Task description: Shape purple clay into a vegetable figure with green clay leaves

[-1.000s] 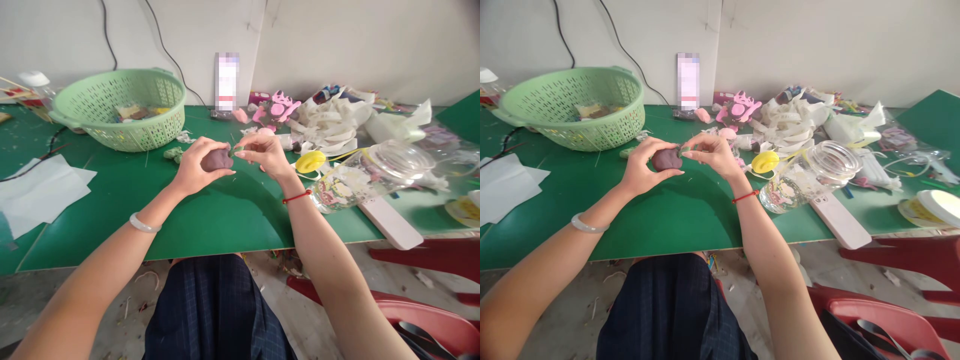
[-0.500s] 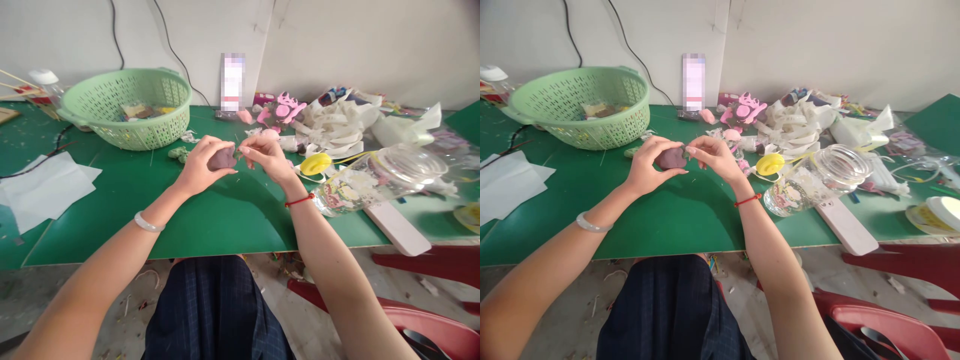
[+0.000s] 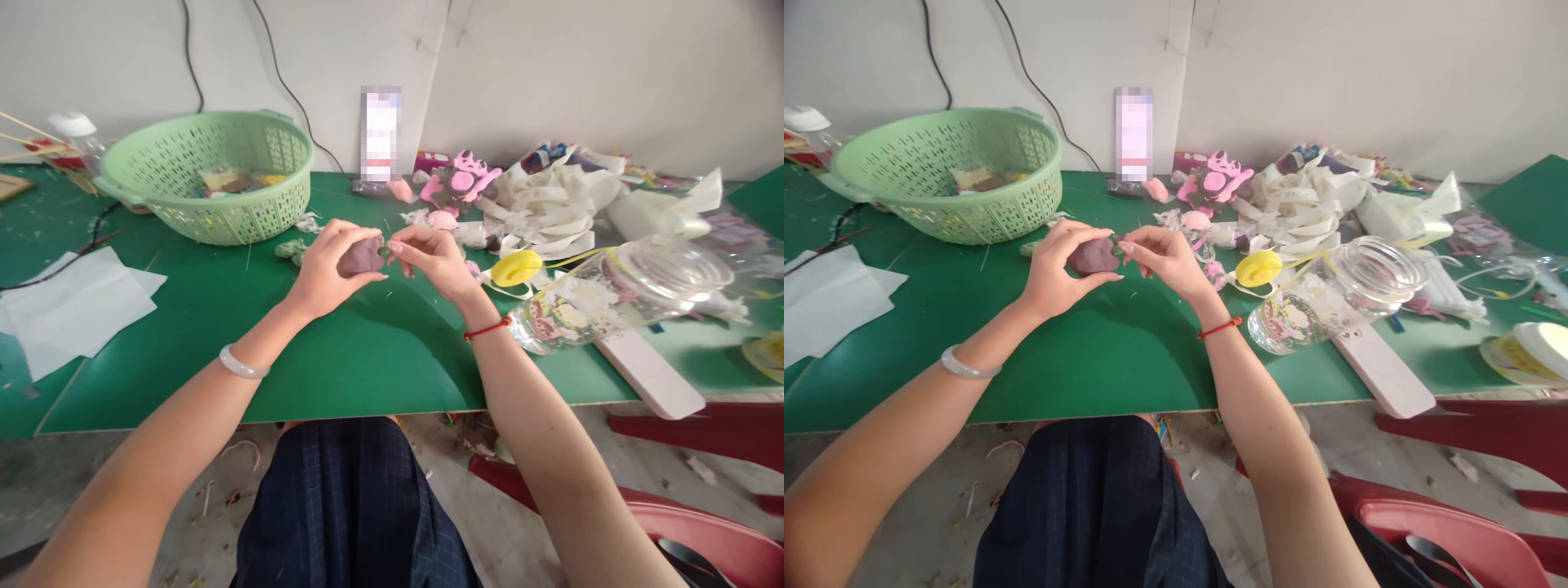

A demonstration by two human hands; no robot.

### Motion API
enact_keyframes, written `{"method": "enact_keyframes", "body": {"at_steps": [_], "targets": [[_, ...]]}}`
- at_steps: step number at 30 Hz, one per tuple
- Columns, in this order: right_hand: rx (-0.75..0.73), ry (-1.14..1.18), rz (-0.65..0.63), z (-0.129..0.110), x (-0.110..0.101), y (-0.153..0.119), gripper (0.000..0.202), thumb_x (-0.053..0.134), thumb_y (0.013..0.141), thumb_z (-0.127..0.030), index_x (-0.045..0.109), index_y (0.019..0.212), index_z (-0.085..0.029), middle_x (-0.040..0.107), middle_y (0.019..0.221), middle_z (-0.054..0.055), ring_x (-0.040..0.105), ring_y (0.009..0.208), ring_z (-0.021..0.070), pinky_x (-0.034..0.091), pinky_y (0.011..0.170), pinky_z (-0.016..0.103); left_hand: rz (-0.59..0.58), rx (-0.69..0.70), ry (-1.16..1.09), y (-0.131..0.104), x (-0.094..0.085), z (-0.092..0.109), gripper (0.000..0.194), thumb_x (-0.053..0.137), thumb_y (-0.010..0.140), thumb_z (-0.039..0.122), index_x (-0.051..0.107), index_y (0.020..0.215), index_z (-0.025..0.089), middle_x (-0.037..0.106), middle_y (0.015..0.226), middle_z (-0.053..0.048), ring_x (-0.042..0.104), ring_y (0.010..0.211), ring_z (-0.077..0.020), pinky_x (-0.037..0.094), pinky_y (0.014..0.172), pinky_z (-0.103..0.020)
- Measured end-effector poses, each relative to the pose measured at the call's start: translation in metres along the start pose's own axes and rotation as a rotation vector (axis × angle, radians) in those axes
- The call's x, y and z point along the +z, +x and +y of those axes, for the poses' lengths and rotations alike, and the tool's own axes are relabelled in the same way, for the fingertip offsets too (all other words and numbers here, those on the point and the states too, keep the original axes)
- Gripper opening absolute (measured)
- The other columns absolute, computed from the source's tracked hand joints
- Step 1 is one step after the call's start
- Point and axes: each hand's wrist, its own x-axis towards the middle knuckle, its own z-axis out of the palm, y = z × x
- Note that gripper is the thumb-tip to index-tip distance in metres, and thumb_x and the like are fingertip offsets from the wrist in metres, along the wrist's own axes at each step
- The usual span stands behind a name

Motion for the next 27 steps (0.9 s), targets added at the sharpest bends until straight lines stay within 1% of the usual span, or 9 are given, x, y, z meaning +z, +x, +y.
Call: {"method": "enact_keyframes", "body": {"at_steps": [9, 14, 19, 23, 27], "targets": [[0.002, 0.023, 0.002, -0.0015, 0.0041, 0.0000, 0.047, 0.085, 0.081, -0.064, 0.073, 0.086, -0.018, 0.069, 0.073, 0.000, 0.050, 0.054, 0.0081, 0.043, 0.049, 0.023, 0.008, 0.013, -0.012, -0.0003, 0.0001, 0.0000, 0.057, 0.088, 0.084, 0.049, 0.068, 0.133, 0.027, 0.071, 0.123, -0.009, 0.068, 0.117, -0.0309, 0.056, 0.107, -0.051], [0.000, 0.007, 0.024, -0.0019, 0.0059, -0.0003, 0.048, 0.085, 0.082, -0.064, 0.070, 0.084, -0.018, 0.067, 0.072, 0.000, 0.050, 0.055, 0.0084, 0.042, 0.049, 0.024, -0.001, -0.007, -0.005, -0.0001, 0.0001, -0.0003, 0.057, 0.087, 0.084, 0.050, 0.068, 0.133, 0.028, 0.071, 0.123, -0.009, 0.068, 0.118, -0.0310, 0.057, 0.107, -0.050], [0.014, 0.017, 0.061, -0.0028, 0.0066, -0.0003, 0.052, 0.080, 0.083, -0.069, 0.067, 0.079, -0.019, 0.065, 0.070, -0.001, 0.049, 0.053, 0.0077, 0.041, 0.049, 0.023, 0.016, 0.026, 0.002, -0.0001, 0.0004, -0.0020, 0.058, 0.087, 0.085, 0.050, 0.067, 0.134, 0.027, 0.072, 0.123, -0.009, 0.068, 0.118, -0.0304, 0.056, 0.107, -0.050], [0.026, 0.029, 0.068, -0.0034, 0.0069, 0.0001, 0.055, 0.081, 0.082, -0.071, 0.065, 0.076, -0.019, 0.063, 0.068, -0.001, 0.049, 0.053, 0.0074, 0.039, 0.049, 0.022, 0.021, 0.052, -0.006, -0.0006, 0.0013, -0.0033, 0.058, 0.087, 0.085, 0.049, 0.067, 0.135, 0.026, 0.072, 0.124, -0.009, 0.068, 0.118, -0.0302, 0.055, 0.108, -0.049], [0.018, 0.059, 0.067, -0.0033, 0.0097, 0.0001, 0.055, 0.081, 0.081, -0.072, 0.065, 0.077, -0.019, 0.062, 0.066, -0.002, 0.048, 0.053, 0.0069, 0.039, 0.049, 0.022, 0.000, 0.025, 0.002, -0.0011, 0.0017, -0.0027, 0.057, 0.087, 0.086, 0.048, 0.066, 0.135, 0.027, 0.072, 0.124, -0.009, 0.068, 0.119, -0.0306, 0.056, 0.108, -0.050]]}}
